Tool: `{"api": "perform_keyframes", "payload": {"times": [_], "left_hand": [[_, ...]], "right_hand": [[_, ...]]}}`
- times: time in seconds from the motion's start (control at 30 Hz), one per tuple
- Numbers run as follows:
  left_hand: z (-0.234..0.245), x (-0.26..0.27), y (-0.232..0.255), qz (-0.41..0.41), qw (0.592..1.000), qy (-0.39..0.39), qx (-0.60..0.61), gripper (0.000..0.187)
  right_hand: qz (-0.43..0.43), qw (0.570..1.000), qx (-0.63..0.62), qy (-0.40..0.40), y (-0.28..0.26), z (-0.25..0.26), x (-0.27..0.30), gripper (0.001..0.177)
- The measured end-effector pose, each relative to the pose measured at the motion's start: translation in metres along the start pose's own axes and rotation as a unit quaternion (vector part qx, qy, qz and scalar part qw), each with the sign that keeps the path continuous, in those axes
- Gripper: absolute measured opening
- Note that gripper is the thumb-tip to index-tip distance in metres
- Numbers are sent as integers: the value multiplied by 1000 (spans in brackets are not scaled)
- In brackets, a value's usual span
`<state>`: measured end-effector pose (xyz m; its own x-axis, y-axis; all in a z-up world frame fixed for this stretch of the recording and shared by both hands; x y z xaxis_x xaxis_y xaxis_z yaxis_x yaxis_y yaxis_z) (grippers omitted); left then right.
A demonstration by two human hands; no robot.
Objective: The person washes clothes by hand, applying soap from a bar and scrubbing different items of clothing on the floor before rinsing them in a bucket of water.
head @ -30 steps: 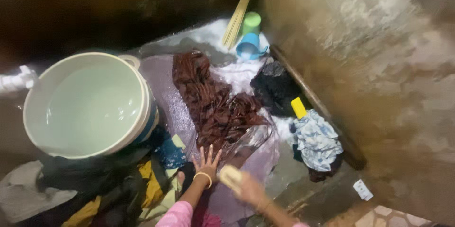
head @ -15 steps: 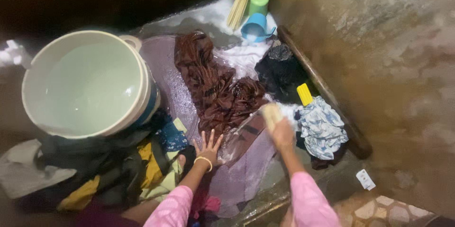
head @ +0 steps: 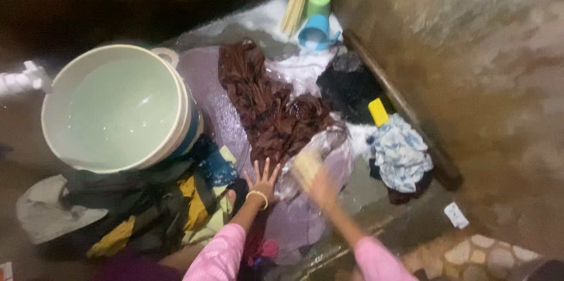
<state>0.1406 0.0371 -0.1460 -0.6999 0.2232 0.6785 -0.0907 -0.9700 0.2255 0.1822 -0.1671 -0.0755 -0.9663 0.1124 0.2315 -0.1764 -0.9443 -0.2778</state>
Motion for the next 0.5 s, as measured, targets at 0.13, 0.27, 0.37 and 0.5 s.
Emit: {"api": "perform_keyframes", "payload": {"times": [0.13, 0.27, 0.37, 0.5], "left_hand": [[-2, 0, -1, -15, 999, 35, 8, 119], [10, 8, 9, 9, 988, 144, -61, 106], [12, 27, 51, -75, 933, 302, -182, 92], [6, 12, 77, -231, 914, 322, 87, 82]], "right_hand": [[335, 936, 13, 110, -19, 14, 1, 38], [-77, 996, -1, -46, 69, 46, -117, 53], [79, 983, 0, 166, 62, 73, -91, 65], [-103, 993, 4, 55, 114, 20, -52, 80]]}}
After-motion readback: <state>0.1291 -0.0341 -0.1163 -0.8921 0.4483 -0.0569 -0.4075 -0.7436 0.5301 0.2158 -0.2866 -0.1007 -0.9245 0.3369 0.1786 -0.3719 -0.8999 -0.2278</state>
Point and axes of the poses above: each hand's wrist, its own x-axis away from the middle knuckle, its own z-axis out of the back of the hand, y = z × x, the point moved 8 cm from there along -x, towards the middle knuckle, and after that the axes turned 3 degrees about -z, right-handed, at the moved point
